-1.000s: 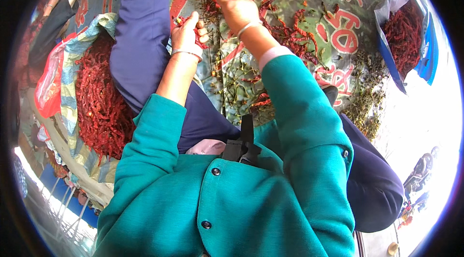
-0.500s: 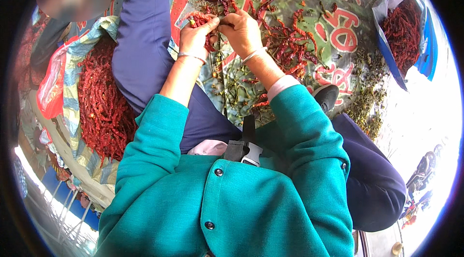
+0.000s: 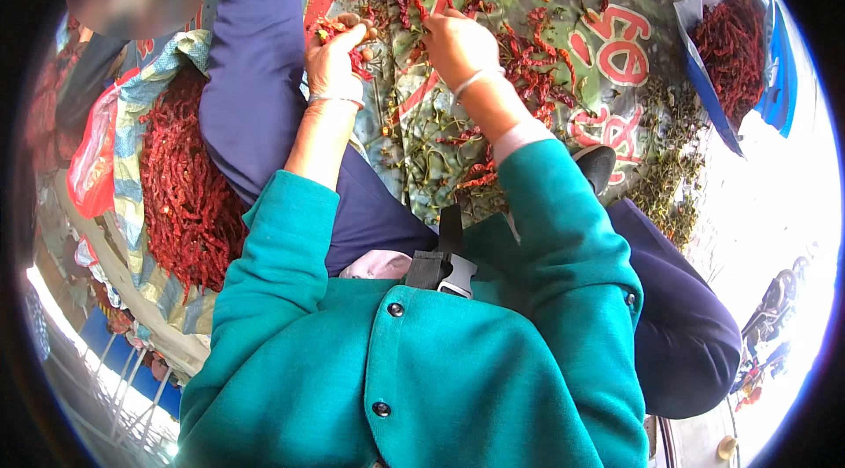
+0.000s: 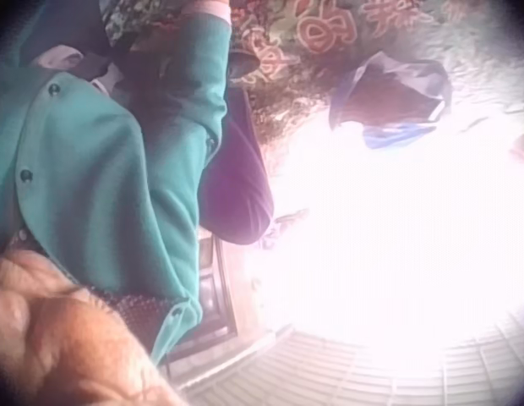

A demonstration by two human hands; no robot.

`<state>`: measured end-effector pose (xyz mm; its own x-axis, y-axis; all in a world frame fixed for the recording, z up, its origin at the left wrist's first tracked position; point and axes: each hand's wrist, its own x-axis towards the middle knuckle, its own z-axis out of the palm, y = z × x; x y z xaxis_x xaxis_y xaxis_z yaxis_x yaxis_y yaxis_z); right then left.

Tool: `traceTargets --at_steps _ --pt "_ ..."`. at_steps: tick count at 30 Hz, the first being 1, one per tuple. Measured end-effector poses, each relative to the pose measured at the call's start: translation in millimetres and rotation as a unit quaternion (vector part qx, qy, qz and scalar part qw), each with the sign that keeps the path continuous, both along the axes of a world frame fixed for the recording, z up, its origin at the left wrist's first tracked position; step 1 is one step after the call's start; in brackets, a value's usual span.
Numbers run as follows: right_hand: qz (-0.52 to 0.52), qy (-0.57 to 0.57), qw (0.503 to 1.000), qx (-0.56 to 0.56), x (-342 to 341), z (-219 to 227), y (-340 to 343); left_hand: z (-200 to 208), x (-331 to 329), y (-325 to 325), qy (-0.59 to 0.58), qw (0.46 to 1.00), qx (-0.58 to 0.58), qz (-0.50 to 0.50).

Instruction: The person sits on a patterned tarp outdoors and removes dried red chili peppers from their stems by hand. The peppers are placed into a pile on the left, while the stems are discarded to the right.

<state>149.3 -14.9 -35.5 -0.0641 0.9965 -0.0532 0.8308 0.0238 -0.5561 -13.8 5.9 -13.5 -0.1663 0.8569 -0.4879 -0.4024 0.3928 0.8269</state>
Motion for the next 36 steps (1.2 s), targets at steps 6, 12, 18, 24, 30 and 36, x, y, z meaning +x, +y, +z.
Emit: traceTargets --at_steps 6,12,18,24,30,36 --pt "-0.025 -0.147 0.989 0.021 -29.1 -34.9 14.1 -20.7 -1.9 -3.1 -0.022 0.996 -0.082 -0.01" --pt "-0.033 -0.136 0.99 -0.029 -22.7 -32.8 8.2 -14.6 8.1 -5.3 -0.02 0.99 -0.142 -0.008" --pt "-0.071 -0.096 0.993 -0.001 -27.2 -33.1 10.2 -26.8 4.1 -6.2 -0.054 0.986 -0.16 -0.003" --pt "-0.029 0.005 0.999 0.039 -25.0 3.2 -26.0 -21.4 4.9 -4.5 -0.03 0.973 -0.167 -0.154" --pt "-0.209 0.154 0.958 -0.125 -19.8 -4.9 -17.8 -12.2 28.5 -17.9 0.044 0.995 -0.03 -0.084" --pt "-0.042 0.104 0.984 -0.14 14.5 -18.0 -15.6 -9.4 11.7 -10.3 0.022 0.998 -0.009 -0.05"
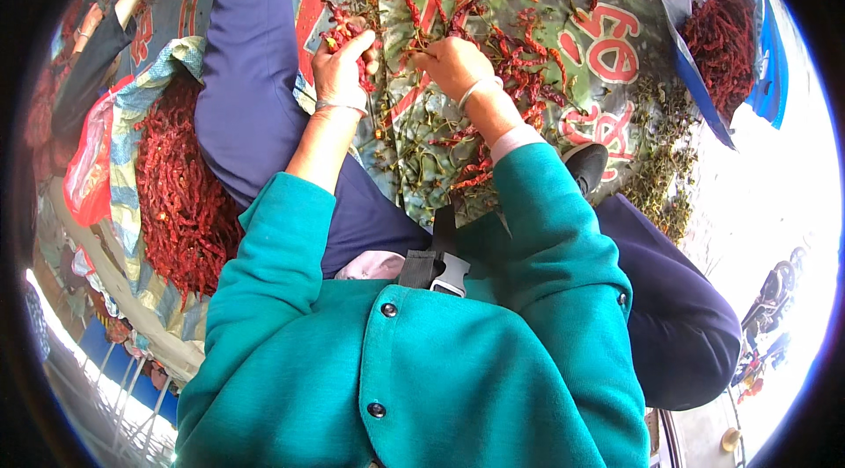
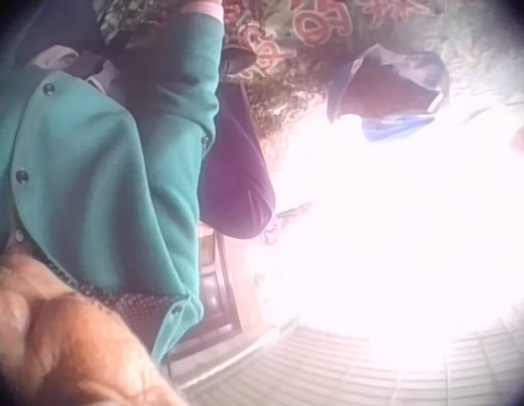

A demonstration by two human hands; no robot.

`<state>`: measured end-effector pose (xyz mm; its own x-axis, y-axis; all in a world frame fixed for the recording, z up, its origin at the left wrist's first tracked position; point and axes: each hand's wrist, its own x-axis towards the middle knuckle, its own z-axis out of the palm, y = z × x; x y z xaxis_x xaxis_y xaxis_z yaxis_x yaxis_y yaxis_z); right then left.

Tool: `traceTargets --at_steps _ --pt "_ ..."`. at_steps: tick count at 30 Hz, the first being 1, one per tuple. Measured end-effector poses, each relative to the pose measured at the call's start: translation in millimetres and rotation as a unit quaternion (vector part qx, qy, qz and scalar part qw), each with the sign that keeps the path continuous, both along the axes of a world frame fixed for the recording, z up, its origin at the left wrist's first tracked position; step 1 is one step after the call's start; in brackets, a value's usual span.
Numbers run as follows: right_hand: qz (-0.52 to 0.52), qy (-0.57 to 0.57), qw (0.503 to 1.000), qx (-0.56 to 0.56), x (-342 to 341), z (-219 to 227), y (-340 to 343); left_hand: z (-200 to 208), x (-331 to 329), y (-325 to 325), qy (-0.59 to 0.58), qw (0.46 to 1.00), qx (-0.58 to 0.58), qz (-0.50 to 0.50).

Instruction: The person sits on a patterned tarp outdoors and removes dried red chili peppers from their stems by hand. The peppers are placed into a pile on the left, while the stems are discarded to the right.

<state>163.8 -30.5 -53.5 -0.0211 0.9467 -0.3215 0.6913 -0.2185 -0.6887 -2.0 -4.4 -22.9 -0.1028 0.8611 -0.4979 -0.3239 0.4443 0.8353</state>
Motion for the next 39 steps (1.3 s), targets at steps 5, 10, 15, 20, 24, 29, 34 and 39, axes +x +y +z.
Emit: traceTargets --at_steps 5,10,15,20,24,29,34,39 --pt "0.001 -0.21 0.974 0.085 -11.0 -0.8 29.5 -8.3 3.5 -6.7 0.065 0.987 -0.034 -0.144" --pt "-0.04 -0.225 0.969 0.092 -17.5 -6.1 41.6 -15.7 1.1 -2.1 0.176 0.97 0.079 -0.151" --pt "-0.001 -0.298 0.952 0.077 -23.3 -6.6 57.1 -32.2 0.0 -3.5 0.272 0.933 0.117 -0.202" --pt "-0.101 -0.153 0.979 0.089 -11.6 -23.6 54.5 -12.7 0.3 1.2 0.029 0.992 -0.095 -0.084" --pt "-0.168 0.026 0.985 0.034 -3.3 -4.0 31.4 -17.6 -8.2 -0.9 -0.112 0.975 -0.186 -0.05" --pt "-0.162 0.093 0.973 0.135 -15.9 6.4 -9.8 -21.0 -4.6 -5.7 -0.149 0.973 -0.169 -0.05" --pt "0.001 0.009 0.968 0.251 -32.5 18.0 -27.5 -21.4 -3.9 -12.6 -0.106 0.969 -0.199 -0.102" --pt "-0.087 0.026 0.985 0.144 -30.8 16.3 -31.9 -10.0 0.9 -22.6 -0.07 0.982 -0.166 -0.054"
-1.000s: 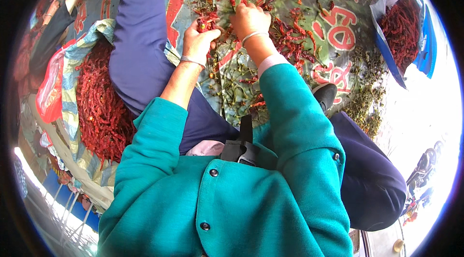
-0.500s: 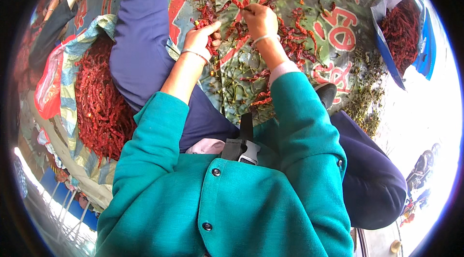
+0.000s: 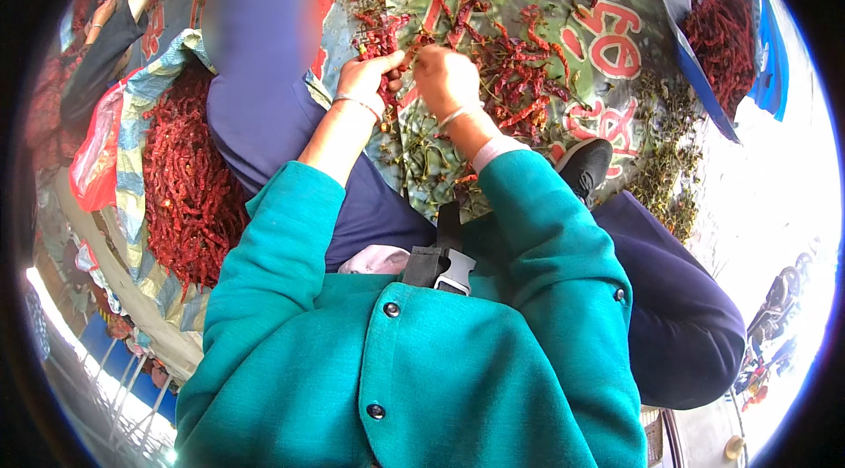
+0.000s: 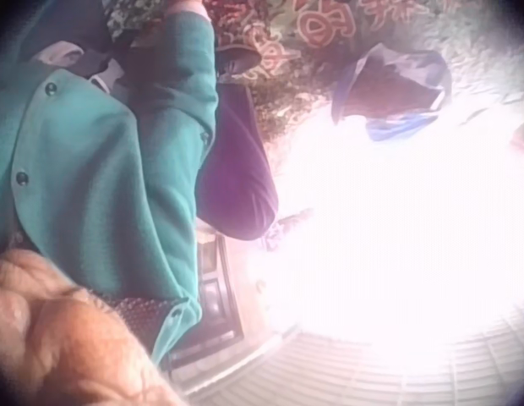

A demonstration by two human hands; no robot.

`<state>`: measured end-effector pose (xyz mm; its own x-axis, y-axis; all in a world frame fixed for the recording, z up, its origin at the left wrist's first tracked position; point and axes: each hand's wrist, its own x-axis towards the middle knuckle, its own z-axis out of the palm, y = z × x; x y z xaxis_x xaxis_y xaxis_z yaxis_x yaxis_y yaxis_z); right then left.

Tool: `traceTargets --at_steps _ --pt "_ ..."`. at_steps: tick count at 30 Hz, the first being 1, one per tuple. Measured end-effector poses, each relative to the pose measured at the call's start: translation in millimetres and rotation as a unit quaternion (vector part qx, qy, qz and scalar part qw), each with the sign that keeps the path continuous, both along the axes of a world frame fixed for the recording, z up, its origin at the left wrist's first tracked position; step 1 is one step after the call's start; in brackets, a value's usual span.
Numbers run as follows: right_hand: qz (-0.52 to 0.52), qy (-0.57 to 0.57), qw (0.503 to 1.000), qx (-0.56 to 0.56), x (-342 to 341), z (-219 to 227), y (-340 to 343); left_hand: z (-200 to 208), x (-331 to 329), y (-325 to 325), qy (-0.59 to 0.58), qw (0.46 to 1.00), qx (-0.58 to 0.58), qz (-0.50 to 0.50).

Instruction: The person sits on a patterned tarp outdoors and removes dried red chili peppers from their stems by hand. The peppers are placed into a pile on the left, while the stems are discarded to the right.

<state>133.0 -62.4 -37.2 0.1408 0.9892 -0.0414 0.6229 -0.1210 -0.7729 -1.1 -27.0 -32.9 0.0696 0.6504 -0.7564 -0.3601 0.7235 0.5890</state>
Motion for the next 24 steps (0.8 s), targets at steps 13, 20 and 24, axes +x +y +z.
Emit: traceTargets --at_steps 13,20,24 --pt "0.217 0.133 0.965 0.055 47.7 -20.0 64.2 36.3 -4.3 5.5 -0.192 0.977 0.041 -0.085" --pt "0.063 0.65 0.713 -0.255 41.3 12.8 17.5 53.4 -24.5 8.3 -0.417 0.909 0.006 -0.021" --pt "0.04 0.727 0.637 -0.253 35.5 18.2 3.1 68.0 -38.1 5.3 -0.506 0.86 0.057 0.04"
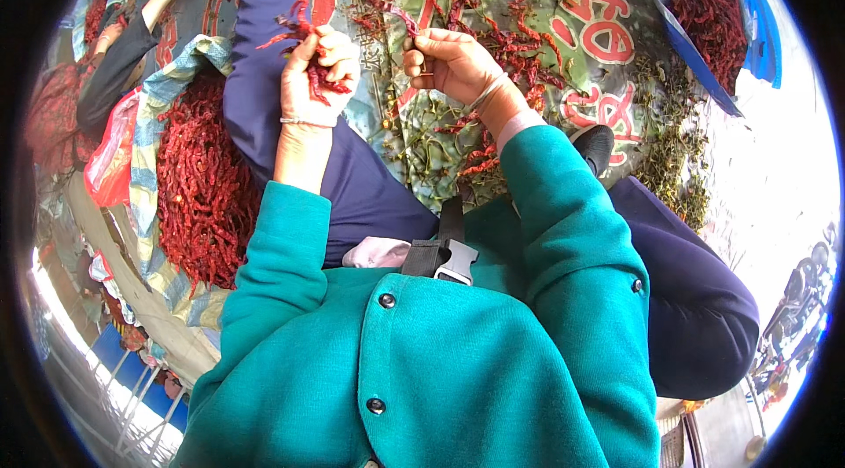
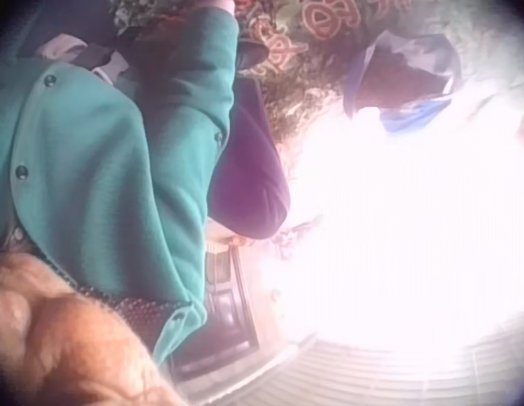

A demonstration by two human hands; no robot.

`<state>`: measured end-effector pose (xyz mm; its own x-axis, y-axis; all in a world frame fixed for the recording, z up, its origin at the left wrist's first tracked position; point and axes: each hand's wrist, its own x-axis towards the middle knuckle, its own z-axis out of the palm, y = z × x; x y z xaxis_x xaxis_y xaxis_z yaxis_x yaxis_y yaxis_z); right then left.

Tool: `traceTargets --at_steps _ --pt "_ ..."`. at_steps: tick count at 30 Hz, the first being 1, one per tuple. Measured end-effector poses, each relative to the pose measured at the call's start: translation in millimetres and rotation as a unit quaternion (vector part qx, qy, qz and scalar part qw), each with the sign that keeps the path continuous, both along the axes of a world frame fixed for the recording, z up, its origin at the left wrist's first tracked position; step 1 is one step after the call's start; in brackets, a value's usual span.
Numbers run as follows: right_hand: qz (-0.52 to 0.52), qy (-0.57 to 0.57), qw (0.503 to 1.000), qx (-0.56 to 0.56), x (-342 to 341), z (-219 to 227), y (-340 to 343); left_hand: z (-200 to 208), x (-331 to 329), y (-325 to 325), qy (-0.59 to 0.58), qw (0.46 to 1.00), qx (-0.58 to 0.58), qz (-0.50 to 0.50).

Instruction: The person sits on a patterned tarp outdoors and removes dried red chili peppers from their stems by hand. The peppers are placed into a pile on the left, while the stems are discarded to the right.

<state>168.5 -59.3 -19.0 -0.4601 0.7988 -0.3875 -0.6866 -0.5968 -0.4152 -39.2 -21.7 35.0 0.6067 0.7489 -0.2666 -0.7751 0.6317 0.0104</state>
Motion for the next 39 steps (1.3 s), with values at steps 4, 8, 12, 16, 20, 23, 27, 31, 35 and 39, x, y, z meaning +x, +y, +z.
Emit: traceTargets --at_steps 4,8,12,16,20,23,27,31,35,39 --pt "0.006 0.005 1.0 0.024 -6.6 14.5 -11.3 1.9 -4.1 -9.8 0.2 0.979 0.035 0.013" --pt "0.036 -0.055 0.995 0.076 -12.0 36.0 -25.6 -5.1 14.2 -38.0 0.367 0.927 0.08 -0.022" --pt "0.052 -0.138 0.986 0.082 -13.9 50.7 -44.2 5.3 25.6 -59.1 0.394 0.911 0.116 -0.031" --pt "0.089 -0.257 0.957 0.102 -18.5 54.6 -55.9 4.4 23.5 -74.3 0.458 0.878 0.133 -0.038" --pt "0.128 -0.365 0.912 0.139 -34.7 60.7 -59.5 -3.7 22.3 -86.3 0.549 0.808 0.213 -0.002" --pt "0.091 -0.358 0.925 0.088 -41.5 57.3 -74.6 -2.3 20.7 -90.3 0.525 0.832 0.179 0.029" --pt "0.096 -0.424 0.898 0.066 -37.7 33.5 -86.1 0.3 21.1 -84.9 0.443 0.887 0.096 0.084" --pt "0.166 -0.442 0.862 0.184 -18.6 18.5 -80.3 -4.7 21.6 -77.8 0.42 0.903 0.074 0.053" --pt "0.388 -0.649 0.472 0.453 14.1 -1.0 -64.0 5.1 28.1 -62.5 0.435 0.895 0.071 0.071" --pt "0.394 -0.685 0.459 0.405 32.6 8.9 -26.2 -5.5 32.0 -31.0 0.438 0.893 0.052 0.092"
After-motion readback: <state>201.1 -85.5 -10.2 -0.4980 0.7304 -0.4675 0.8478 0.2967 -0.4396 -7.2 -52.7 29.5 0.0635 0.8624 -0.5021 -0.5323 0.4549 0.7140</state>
